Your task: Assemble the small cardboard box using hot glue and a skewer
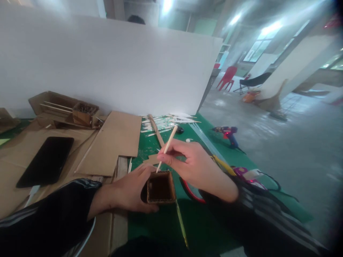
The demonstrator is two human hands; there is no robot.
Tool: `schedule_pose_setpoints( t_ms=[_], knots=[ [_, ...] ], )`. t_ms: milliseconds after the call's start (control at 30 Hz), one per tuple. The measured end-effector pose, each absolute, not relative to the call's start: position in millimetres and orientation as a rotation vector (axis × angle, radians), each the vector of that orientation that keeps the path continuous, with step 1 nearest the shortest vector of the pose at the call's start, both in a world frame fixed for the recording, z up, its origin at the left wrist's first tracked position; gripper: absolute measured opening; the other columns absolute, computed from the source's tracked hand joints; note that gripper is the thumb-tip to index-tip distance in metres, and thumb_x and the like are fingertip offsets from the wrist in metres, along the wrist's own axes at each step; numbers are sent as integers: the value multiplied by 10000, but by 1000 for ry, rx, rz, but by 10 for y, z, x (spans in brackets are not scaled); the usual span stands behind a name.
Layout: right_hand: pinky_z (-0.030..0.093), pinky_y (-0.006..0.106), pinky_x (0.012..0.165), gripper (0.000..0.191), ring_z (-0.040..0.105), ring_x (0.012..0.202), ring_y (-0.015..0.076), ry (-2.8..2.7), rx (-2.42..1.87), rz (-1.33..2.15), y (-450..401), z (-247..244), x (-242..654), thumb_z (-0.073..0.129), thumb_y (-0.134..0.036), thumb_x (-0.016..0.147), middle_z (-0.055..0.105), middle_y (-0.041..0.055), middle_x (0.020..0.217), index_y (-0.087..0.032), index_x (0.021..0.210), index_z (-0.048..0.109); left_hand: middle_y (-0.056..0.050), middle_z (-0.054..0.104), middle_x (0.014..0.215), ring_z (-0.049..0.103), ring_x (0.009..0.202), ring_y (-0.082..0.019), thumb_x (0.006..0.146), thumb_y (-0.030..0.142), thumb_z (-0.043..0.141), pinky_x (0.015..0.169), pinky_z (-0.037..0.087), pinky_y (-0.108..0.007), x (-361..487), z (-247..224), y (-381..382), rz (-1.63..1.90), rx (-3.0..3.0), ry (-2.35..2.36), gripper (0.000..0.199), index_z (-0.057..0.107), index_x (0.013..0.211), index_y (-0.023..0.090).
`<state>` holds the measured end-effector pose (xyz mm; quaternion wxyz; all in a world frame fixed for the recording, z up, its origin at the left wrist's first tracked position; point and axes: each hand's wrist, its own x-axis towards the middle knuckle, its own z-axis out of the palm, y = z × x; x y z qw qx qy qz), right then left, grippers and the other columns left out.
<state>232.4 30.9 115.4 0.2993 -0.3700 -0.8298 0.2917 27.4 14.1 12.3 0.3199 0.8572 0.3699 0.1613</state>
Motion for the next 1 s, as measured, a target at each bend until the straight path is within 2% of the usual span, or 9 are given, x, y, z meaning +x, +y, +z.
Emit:
schedule_pose_setpoints(
  t_ms=[200, 433, 600, 767, 1000],
  knots=[
    [476, 259, 603, 166, 647, 673, 154, -2149, -1045, 833, 399, 1130, 2283, 594, -304, 940, 708, 10, 769, -192, 822, 625, -72, 536, 1237, 530, 1163, -318, 612, 357, 862, 1002, 485, -451, 267, 77, 138, 459, 2252, 970, 776, 465, 1270, 249],
    [478, 254, 667, 157, 670, 733, 155, -2302, -1033, 824, 415, 1217, 2324, 570, -241, 953, 743, 14, 834, -193, 920, 715, -84, 545, 1240, 522, 1163, -324, 610, 365, 863, 1012, 469, -460, 279, 96, 136, 449, 2246, 966, 744, 489, 1239, 230],
    [407, 245, 579, 186, 608, 639, 131, -2347, -1059, 783, 400, 1223, 2309, 622, -323, 932, 714, -4, 750, -190, 840, 715, -80, 556, 1212, 537, 1141, -320, 616, 391, 863, 974, 491, -456, 272, 85, 133, 446, 2238, 995, 717, 502, 1216, 233],
    [391, 249, 568, 292, 537, 570, 113, -2338, -1099, 774, 412, 1203, 2308, 623, -429, 923, 679, -8, 703, -186, 789, 713, -96, 532, 1263, 525, 1173, -329, 619, 426, 868, 1003, 478, -462, 246, 44, 133, 480, 2219, 965, 749, 489, 1235, 229],
    [398, 248, 575, 245, 547, 562, 114, -2355, -1123, 811, 409, 1212, 2292, 633, -376, 921, 693, -7, 699, -193, 790, 729, -81, 535, 1252, 527, 1164, -318, 636, 380, 861, 1008, 477, -454, 245, 63, 126, 500, 2234, 937, 692, 498, 1205, 227]
  ],
)
